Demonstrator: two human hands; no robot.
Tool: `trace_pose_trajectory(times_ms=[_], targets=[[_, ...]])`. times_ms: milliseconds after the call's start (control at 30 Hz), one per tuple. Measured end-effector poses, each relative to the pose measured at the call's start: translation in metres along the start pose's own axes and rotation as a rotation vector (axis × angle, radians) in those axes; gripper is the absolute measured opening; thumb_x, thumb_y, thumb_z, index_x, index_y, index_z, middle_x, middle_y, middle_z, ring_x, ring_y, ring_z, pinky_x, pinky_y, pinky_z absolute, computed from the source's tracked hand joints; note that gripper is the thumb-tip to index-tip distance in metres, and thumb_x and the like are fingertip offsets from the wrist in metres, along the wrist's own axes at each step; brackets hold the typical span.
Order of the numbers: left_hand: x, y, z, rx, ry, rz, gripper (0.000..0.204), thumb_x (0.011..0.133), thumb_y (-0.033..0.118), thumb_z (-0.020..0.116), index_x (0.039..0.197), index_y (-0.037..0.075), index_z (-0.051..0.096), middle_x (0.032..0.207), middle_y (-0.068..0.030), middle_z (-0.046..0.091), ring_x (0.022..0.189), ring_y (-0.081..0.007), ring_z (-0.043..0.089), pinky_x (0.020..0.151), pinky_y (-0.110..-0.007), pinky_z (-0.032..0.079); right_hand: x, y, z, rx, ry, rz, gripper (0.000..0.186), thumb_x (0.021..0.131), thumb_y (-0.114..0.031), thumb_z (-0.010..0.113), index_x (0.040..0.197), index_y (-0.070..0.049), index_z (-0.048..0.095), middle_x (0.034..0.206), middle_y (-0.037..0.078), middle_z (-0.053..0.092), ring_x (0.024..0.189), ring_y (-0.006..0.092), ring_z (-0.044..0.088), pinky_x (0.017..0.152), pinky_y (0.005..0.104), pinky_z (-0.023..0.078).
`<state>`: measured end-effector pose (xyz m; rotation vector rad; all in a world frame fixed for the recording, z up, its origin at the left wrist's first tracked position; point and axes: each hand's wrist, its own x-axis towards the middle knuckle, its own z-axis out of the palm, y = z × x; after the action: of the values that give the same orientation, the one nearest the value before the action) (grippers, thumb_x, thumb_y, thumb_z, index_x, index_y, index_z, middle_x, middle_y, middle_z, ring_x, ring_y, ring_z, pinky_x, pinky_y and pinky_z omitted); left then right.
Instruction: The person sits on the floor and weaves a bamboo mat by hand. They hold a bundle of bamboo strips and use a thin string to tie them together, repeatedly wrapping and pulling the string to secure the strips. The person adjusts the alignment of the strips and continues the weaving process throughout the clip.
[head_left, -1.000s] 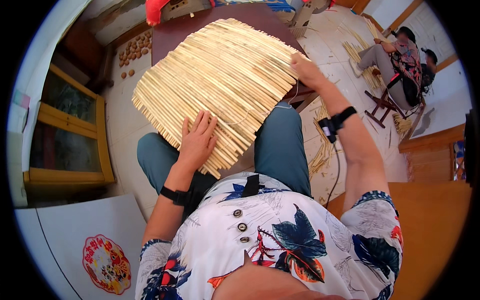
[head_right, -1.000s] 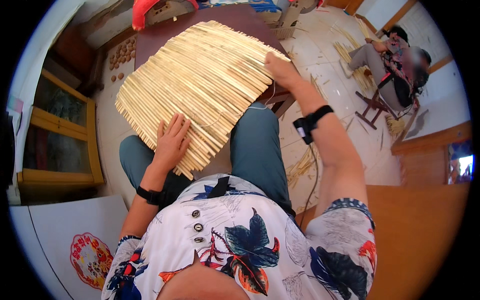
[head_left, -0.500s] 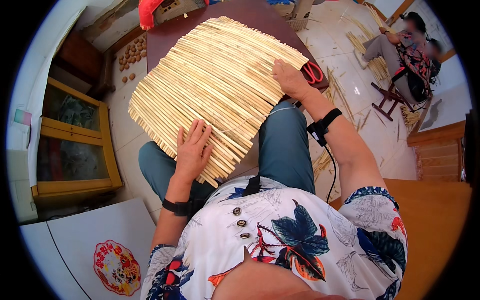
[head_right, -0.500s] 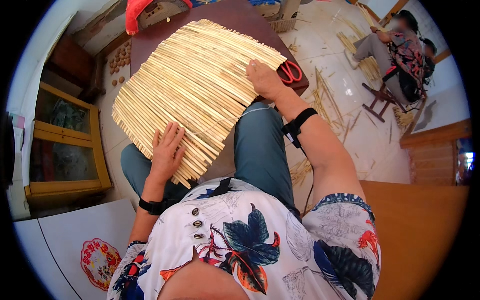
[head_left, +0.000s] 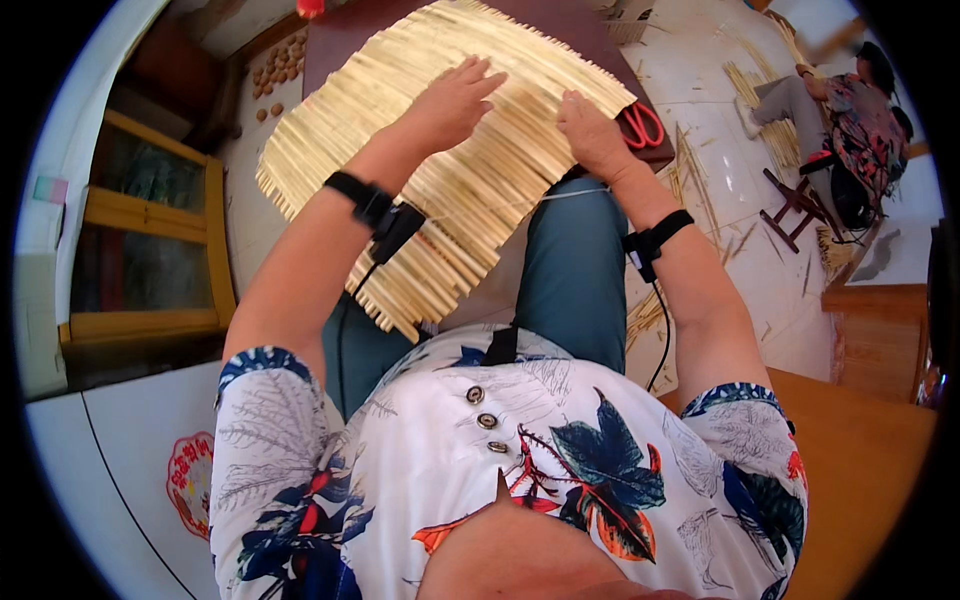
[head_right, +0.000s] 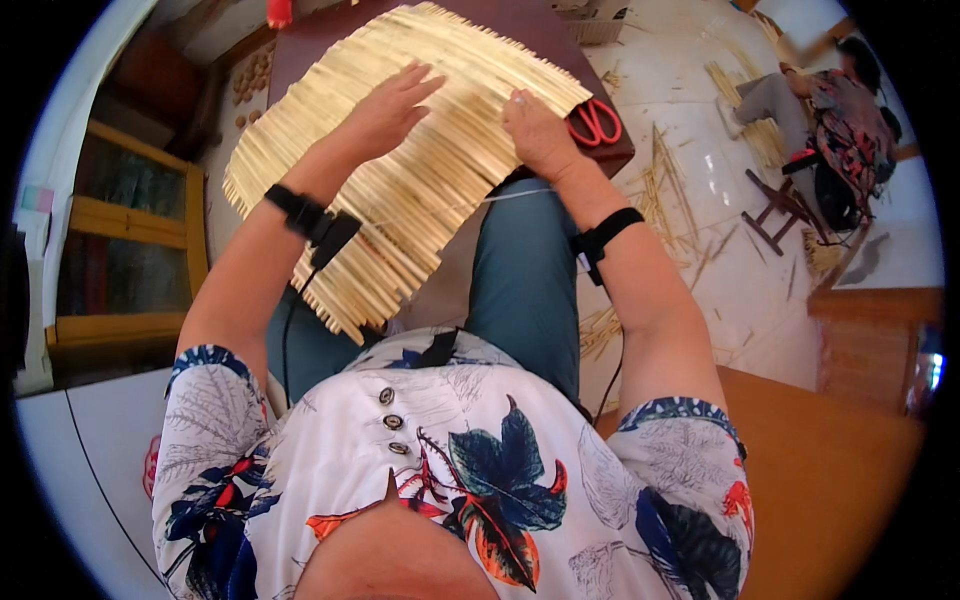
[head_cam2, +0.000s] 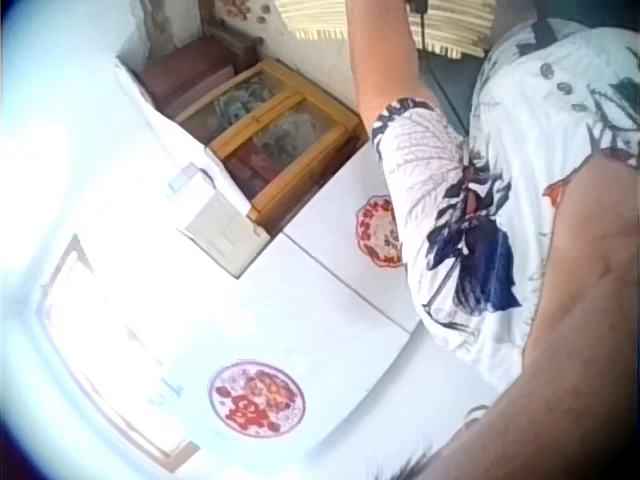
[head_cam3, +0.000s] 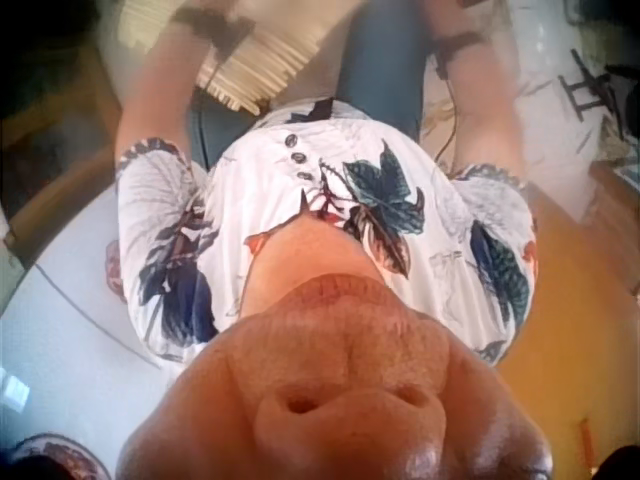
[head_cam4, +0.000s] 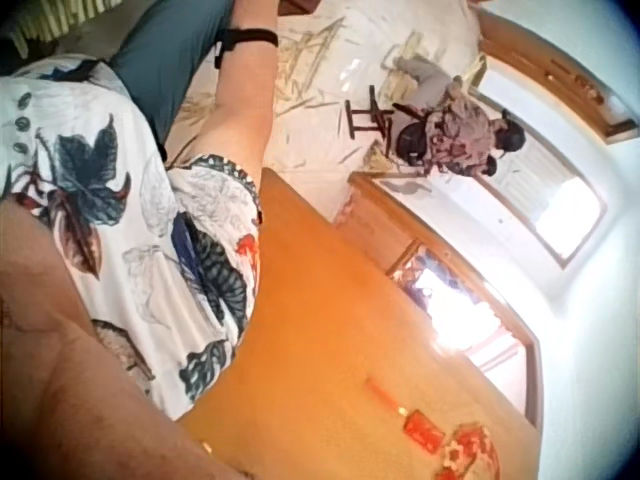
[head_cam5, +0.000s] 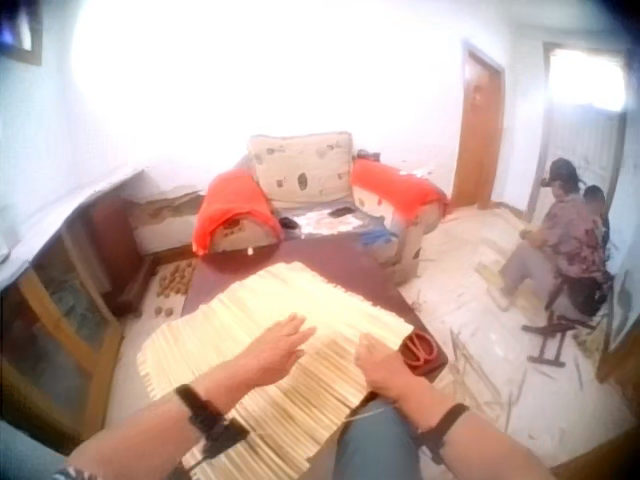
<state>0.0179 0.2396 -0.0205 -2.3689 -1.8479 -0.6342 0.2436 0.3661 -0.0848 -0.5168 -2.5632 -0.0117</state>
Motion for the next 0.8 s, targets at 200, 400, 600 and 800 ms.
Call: trace_pose_trajectory(times_ms=[200, 400, 600, 800], targets=[[0.101, -0.017, 0.073, -0.012, -0.128, 0.01, 0.045, 0.092, 0.021, 0.048, 0.136, 0.014, 0.041, 0.137, -0.0202, 0.041, 0.13, -0.038, 0.034, 0.104, -0.047, 0.031, 0.001, -0.002, 0.001, 0.117, 0.075, -0.008, 0.029, 0.079, -0.005, 0.059, 0.106, 0.001, 0.05, 0.11, 0.022, 0.055, 0.097, 0.0375, 0.055, 0.087, 0.0396, 0.046], [0.107, -0.011, 0.105, 0.21, -0.215, -0.047, 0.048, 0.098, 0.037, 0.029, 0.144, 0.024, 0.03, 0.15, -0.0119, 0.024, 0.139, -0.031, 0.021, 0.11, -0.054, 0.017, -0.008, 0.002, 0.0, 0.17, 0.122, 0.018, 0.017, 0.085, -0.012, 0.054, 0.094, 0.002, 0.049, 0.106, 0.027, 0.057, 0.111, 0.0414, 0.052, 0.097, 0.0427, 0.041], [0.101, -0.011, 0.1, 0.139, -0.198, -0.05, 0.046, 0.098, 0.038, 0.03, 0.142, 0.028, 0.033, 0.15, -0.0119, 0.026, 0.139, -0.0304, 0.02, 0.111, -0.054, 0.014, 0.005, 0.014, -0.027, 0.728, 0.09, 0.491, 0.011, 0.09, -0.015, 0.05, 0.096, -0.005, 0.049, 0.09, 0.017, 0.059, 0.092, 0.0364, 0.057, 0.077, 0.0436, 0.045], [0.104, -0.011, 0.1, 0.13, -0.205, -0.057, 0.047, 0.098, 0.04, 0.024, 0.141, 0.028, 0.035, 0.148, -0.0122, 0.028, 0.139, -0.0282, 0.022, 0.111, -0.053, 0.015, 0.016, 0.041, 0.006, 0.329, 0.061, 0.287, 0.011, 0.088, -0.011, 0.05, 0.094, -0.002, 0.046, 0.107, 0.024, 0.055, 0.109, 0.0397, 0.049, 0.093, 0.0438, 0.038]])
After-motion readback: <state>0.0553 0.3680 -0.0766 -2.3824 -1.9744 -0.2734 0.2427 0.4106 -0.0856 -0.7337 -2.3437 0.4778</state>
